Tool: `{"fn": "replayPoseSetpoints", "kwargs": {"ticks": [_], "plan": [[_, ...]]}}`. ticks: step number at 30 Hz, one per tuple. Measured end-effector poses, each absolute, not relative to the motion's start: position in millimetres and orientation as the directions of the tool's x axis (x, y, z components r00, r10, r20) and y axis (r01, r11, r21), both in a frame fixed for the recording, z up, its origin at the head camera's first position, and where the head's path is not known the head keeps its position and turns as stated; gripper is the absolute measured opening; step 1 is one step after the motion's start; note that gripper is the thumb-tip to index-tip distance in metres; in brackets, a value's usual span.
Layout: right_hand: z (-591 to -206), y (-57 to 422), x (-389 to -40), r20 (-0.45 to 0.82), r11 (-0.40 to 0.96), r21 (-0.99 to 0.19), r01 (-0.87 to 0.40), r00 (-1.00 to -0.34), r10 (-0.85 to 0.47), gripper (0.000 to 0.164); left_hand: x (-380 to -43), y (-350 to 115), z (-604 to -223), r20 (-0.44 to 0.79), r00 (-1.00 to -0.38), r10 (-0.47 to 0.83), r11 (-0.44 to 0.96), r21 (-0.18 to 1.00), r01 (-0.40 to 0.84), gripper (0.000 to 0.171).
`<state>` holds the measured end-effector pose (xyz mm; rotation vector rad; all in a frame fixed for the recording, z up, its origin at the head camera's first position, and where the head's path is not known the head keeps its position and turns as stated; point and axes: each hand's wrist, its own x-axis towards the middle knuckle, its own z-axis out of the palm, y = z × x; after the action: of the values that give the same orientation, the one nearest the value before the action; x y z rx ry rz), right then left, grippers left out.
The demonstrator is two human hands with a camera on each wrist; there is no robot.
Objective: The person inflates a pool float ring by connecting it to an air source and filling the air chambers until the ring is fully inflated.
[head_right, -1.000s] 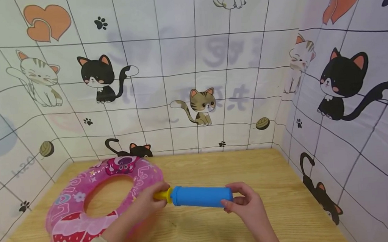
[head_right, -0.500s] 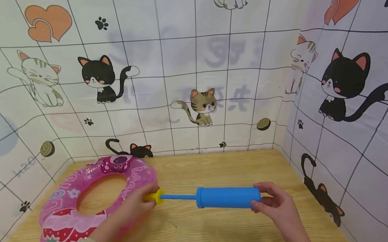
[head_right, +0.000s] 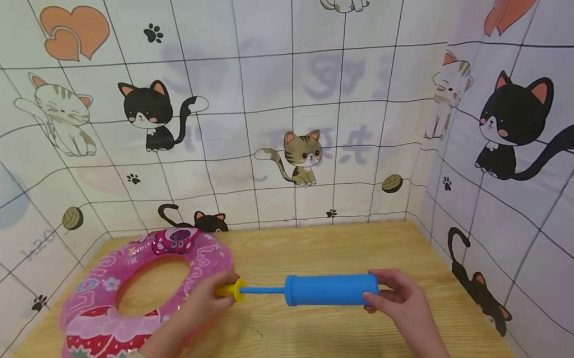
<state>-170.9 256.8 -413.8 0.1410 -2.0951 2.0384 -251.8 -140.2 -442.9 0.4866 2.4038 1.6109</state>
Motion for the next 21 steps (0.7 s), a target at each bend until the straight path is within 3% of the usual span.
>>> {"fn": "replayPoseSetpoints", "kwargs": {"ticks": [11,21], "plan": [[-419,208,-184,0.083,0.053,-0.995,-0.079,-0.993,0.080,0.049,-249,-122,-441,0.015,-0.928,0.371,0.332,0.931,0.148,0.035],[-424,181,-190,0.061,0.055,-0.997,-0.059,-0.997,0.046,0.043,-248,-121,-442,0.040,-0.924,0.380,0.337,0.925,0.178,0.034]]}}
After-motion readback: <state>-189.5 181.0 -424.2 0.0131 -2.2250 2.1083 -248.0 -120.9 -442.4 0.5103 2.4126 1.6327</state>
